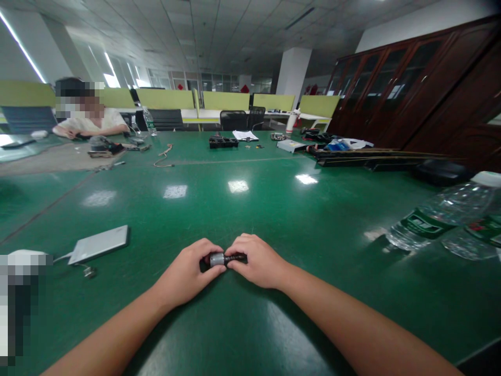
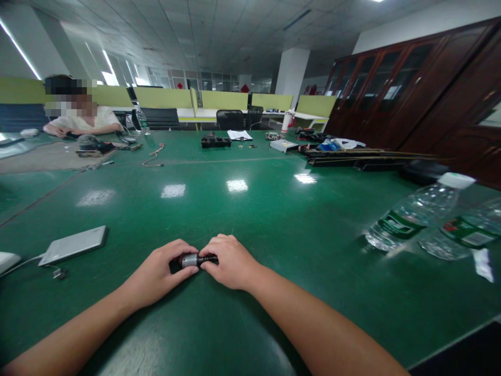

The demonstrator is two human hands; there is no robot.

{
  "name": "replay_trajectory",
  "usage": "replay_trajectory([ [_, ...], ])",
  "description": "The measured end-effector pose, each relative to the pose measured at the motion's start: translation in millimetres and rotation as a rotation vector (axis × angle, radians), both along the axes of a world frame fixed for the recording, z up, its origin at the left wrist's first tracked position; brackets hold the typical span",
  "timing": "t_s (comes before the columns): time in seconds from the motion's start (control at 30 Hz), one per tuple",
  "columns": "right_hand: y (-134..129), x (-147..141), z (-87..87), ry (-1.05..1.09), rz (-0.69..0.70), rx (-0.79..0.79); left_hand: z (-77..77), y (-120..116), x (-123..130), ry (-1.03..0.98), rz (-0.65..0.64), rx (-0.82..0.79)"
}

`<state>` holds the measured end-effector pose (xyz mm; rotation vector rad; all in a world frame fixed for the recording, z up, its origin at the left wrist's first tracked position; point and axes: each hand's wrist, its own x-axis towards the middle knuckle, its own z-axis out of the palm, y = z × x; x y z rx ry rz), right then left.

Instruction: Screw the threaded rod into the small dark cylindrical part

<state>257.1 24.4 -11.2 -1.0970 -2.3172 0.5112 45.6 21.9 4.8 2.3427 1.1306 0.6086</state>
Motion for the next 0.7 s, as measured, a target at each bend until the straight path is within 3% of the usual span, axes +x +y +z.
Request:
replay_trajectory([
  [0.7,-1.0,3.6,5.9,-0.043,0.007,0.018,1.7,-2.5,0.6,0.014,-0.001,-0.013],
])
